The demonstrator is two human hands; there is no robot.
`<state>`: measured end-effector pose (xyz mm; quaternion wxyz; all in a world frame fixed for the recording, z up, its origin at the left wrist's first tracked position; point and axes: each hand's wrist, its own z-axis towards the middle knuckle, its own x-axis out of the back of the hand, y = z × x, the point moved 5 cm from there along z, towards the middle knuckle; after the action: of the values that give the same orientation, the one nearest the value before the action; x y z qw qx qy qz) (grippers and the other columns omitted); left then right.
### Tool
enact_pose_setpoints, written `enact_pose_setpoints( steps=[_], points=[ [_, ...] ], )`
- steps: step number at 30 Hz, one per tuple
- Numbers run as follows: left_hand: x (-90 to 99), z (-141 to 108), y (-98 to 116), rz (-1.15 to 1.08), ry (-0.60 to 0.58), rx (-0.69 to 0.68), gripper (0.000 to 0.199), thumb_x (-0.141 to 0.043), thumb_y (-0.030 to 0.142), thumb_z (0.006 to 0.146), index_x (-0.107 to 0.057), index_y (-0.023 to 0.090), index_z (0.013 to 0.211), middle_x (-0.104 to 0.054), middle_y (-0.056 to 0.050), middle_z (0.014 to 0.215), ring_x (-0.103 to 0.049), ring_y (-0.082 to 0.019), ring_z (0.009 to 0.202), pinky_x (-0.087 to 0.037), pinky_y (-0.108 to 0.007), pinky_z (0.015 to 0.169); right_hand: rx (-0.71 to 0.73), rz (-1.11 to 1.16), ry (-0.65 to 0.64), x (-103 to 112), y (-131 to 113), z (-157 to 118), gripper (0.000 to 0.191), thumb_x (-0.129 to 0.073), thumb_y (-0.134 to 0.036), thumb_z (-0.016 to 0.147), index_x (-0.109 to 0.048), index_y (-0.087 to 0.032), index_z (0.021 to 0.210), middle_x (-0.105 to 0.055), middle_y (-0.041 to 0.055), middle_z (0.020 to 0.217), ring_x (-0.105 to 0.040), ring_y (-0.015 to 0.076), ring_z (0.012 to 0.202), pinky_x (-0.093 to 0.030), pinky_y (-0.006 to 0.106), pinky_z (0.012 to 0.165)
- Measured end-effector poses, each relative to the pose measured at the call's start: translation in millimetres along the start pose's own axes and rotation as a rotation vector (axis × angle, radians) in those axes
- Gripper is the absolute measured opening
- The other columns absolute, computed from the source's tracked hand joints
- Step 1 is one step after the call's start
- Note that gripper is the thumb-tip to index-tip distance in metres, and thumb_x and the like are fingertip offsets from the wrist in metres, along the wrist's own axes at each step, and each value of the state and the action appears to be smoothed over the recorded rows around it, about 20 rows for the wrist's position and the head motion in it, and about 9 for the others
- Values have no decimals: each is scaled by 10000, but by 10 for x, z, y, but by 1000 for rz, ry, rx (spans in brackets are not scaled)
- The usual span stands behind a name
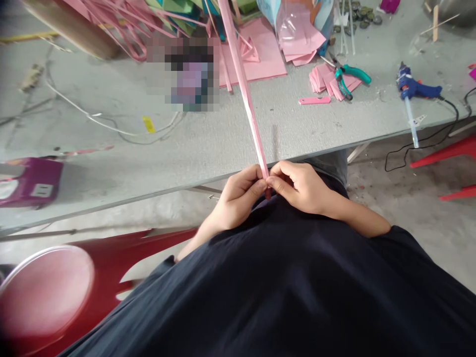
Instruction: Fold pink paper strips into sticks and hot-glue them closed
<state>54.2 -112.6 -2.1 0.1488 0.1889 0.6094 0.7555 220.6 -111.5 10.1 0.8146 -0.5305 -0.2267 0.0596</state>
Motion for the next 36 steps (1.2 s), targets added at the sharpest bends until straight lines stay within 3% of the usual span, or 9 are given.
enact_pose_setpoints(
  steps=[4, 7, 11, 15, 18, 26, 32, 36],
  points=[
    [-50, 6, -52, -50, 14, 18, 360, -708, 500, 1121, -645, 244, 875, -659, -5, 779, -594, -173, 715, -500, -344, 697, 35, -91, 70, -3, 23, -3, 505, -620, -642, 1165, -665, -233, 872, -757, 4, 779, -629, 137, 651, -492, 292, 657],
    [-99, 26, -92, -127, 22, 31, 383, -719, 540, 1109, -654, 240, 879, -670, -12, 795, -591, -167, 696, -501, -343, 678, 9, -16, 109, 4, 54, -5, 536, -536, -611, 1205, -619, -238, 829, -686, -11, 702, -613, 130, 612, -484, 289, 633],
    [-101, 47, -103, -156, 58, 27, 418, -746, 588, 1086, -650, 242, 872, -651, -2, 758, -582, -164, 671, -511, -340, 660, -26, 124, 92, -6, 64, -20, 446, -637, -607, 1152, -630, -240, 899, -721, -8, 741, -654, 140, 619, -496, 283, 593],
    [-64, 25, -85, -82, 96, 4, 361, -730, 501, 1105, -648, 241, 869, -639, 15, 739, -579, -157, 673, -498, -326, 665, -25, 113, 83, -1, 34, -34, 272, -810, -438, 1048, -673, -223, 951, -764, -5, 799, -663, 136, 630, -496, 268, 572],
    [-57, 10, -72, -7, 87, -30, 285, -694, 398, 1118, -660, 234, 888, -645, 22, 749, -576, -146, 679, -483, -309, 668, -49, 101, 97, 18, 52, -28, 257, -860, -379, 998, -691, -210, 905, -718, -21, 742, -600, 115, 590, -436, 247, 523],
    [-46, 22, -88, 48, 60, -69, 242, -643, 320, 1124, -649, 220, 904, -646, 19, 773, -562, -136, 685, -476, -288, 670, -51, 42, 44, -11, 115, -16, 196, -689, -327, 1061, -650, -218, 903, -725, -13, 768, -594, 112, 634, -439, 251, 576],
    [-92, 18, -105, 31, 34, -14, 276, -644, 356, 1115, -618, 225, 873, -637, 13, 756, -558, -148, 681, -474, -297, 665, 38, -115, 89, -22, 107, 8, 314, -584, -355, 1137, -585, -232, 848, -653, -30, 714, -535, 106, 603, -400, 275, 600],
    [-110, 27, -120, -15, 41, 8, 255, -627, 337, 1099, -624, 226, 869, -628, 17, 743, -559, -147, 672, -472, -297, 662, 0, -64, 97, -20, 148, 21, 466, -510, -490, 1212, -561, -238, 823, -612, -26, 692, -526, 115, 596, -410, 286, 610]
  ],
)
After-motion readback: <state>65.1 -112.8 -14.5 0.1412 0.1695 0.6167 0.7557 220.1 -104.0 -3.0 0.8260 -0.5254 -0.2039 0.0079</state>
